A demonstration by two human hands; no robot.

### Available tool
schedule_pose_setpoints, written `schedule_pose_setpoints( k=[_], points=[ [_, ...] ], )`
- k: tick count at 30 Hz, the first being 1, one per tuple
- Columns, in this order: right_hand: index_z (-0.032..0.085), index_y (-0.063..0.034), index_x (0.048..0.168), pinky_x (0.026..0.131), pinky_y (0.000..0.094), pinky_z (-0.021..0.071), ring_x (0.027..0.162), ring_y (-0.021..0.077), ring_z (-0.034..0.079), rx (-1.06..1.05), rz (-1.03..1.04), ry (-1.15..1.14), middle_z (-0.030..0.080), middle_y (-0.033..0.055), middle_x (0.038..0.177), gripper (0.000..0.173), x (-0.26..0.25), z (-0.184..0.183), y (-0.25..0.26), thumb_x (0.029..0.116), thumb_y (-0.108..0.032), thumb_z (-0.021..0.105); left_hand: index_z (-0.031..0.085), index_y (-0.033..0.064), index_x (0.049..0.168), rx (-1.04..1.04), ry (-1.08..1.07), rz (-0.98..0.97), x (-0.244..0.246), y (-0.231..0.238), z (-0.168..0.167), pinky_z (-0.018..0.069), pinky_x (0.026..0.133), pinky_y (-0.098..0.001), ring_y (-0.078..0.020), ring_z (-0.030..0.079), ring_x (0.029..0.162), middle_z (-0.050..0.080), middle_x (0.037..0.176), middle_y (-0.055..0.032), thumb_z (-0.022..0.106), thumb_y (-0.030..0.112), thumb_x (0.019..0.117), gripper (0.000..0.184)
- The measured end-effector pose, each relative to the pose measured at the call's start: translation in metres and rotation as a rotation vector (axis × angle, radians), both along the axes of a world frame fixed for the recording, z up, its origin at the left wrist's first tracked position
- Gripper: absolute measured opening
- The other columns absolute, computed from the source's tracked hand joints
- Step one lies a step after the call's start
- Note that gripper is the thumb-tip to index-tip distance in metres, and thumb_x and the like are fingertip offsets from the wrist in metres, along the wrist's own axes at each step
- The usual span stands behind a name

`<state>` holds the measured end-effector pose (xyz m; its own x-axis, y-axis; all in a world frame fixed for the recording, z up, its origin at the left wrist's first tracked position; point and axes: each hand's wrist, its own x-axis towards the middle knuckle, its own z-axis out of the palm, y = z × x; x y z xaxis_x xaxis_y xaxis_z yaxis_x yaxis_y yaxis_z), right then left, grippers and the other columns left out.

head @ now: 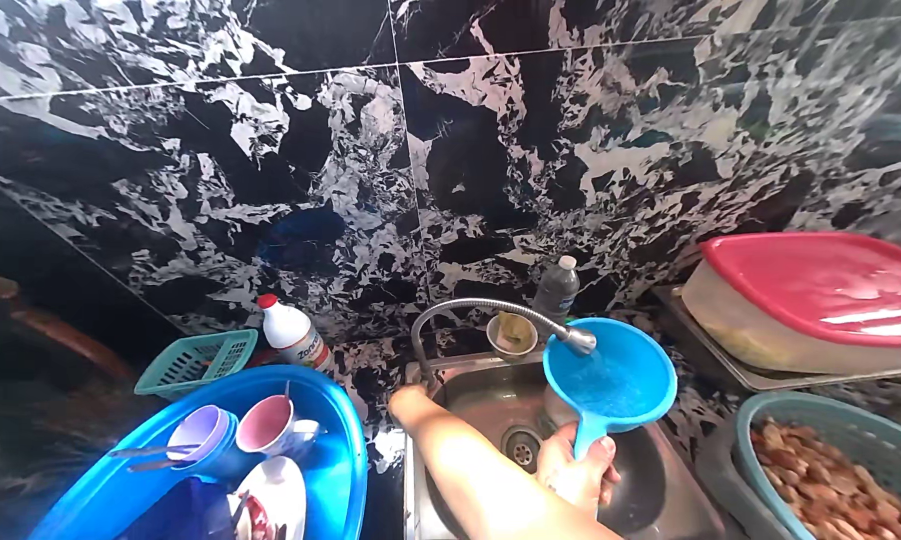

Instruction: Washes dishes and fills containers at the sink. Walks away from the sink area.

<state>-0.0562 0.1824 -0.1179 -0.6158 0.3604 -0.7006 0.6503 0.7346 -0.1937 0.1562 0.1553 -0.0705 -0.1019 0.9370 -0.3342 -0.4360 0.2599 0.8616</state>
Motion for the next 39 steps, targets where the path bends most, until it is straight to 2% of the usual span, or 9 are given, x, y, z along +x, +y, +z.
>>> schedule_pose_setpoints(
  k=[11,17,25,34,39],
  points=[
    [0.055,0.0078,0.138,0.106,0.063,0.0435,0.135,0.0431,0.052,0.008,-0.039,-0.019,0.052,0.0262,0.148,0.041,-0.006,-0.007,-0.002,0.1055,-0.016,0.048,0.059,-0.004,0.113,0.017,-0.042,0.043,0.001,-0.002,0.001,0.0482,0.049,-0.0197,-0.007,0.056,0.052,0.063,0.07,-0.0049,0.061,0.011,0.1014,0.02],
    [0.059,0.0083,0.133,0.103,0.0621,0.046,0.131,0.0423,0.056,0.027,-0.005,-0.016,0.056,0.026,0.142,0.037,-0.004,-0.006,-0.002,0.106,-0.014,0.045,0.059,-0.0036,0.114,0.02,-0.036,0.034,0.002,-0.003,0.002,0.0483,0.049,-0.0207,-0.0075,0.056,0.052,0.061,0.069,-0.0038,0.059,0.011,0.1016,0.019],
    [0.056,0.0061,0.137,0.103,0.0607,0.0462,0.133,0.0406,0.054,-0.014,-0.069,-0.029,0.054,0.0247,0.145,0.039,-0.005,-0.003,0.0,0.1064,-0.016,0.045,0.059,-0.0038,0.115,0.03,-0.041,0.035,0.001,-0.004,-0.001,0.0487,0.049,-0.0206,-0.0076,0.056,0.052,0.061,0.069,-0.0042,0.06,0.011,0.101,0.02],
    [0.058,0.0067,0.134,0.104,0.0607,0.0462,0.131,0.0415,0.056,0.022,0.034,-0.027,0.056,0.0251,0.143,0.035,-0.001,0.007,-0.003,0.1051,-0.011,0.048,0.058,-0.0047,0.115,0.032,-0.035,0.067,-0.001,-0.006,0.0,0.0485,0.049,-0.0202,-0.0072,0.056,0.051,0.06,0.068,-0.0039,0.06,0.009,0.1009,0.02],
    [0.059,0.006,0.132,0.104,0.061,0.0461,0.131,0.0409,0.057,0.026,0.055,-0.014,0.057,0.0239,0.143,0.035,-0.002,0.001,-0.002,0.1047,-0.012,0.049,0.059,-0.0046,0.115,0.036,-0.032,0.082,0.001,-0.005,0.002,0.0478,0.048,-0.0203,-0.0072,0.055,0.05,0.06,0.066,-0.004,0.061,0.009,0.1001,0.02]
  ],
)
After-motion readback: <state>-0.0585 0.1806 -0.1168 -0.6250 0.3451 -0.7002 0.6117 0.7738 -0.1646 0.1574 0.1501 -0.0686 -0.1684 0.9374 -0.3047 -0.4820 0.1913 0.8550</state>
